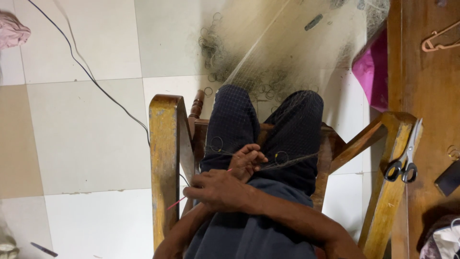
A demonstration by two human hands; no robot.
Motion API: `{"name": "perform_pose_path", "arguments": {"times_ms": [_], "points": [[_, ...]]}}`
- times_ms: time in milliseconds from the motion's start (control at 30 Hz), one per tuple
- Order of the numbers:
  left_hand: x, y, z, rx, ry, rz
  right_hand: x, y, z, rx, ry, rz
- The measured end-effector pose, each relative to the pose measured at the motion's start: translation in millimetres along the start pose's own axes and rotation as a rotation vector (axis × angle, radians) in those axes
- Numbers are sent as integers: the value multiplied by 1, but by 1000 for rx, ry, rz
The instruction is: Repairing a fishing net by weaving a netting needle through the mesh and tying knots
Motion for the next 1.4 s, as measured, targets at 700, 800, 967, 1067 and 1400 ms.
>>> {"name": "perform_pose_path", "arguments": {"times_ms": [700, 800, 967, 1067, 1400], "points": [[11, -17, 2, 67, 19, -133, -23, -7, -35, -84, 4, 132], [13, -20, 2, 45, 26, -135, -21, -12, -42, -55, 79, 87], [3, -22, -20, -78, 1, -46, -14, -21, -42, -40, 27, 81], [9, -27, -18, -51, -16, -38, -8, -25, -46, -29, 58, 83], [14, -28, -22, 52, -19, -40, 4, -38, -66, -108, 80, 108]]}}
Point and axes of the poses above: each hand's wrist, its own y-axis towards the middle knuckle, its own x-axis out of the palm, z = x × y, the point moved 6 cm from there along y, towards the middle knuckle, and after that the axes turned 15 degrees about y, right-handed, at the moved point
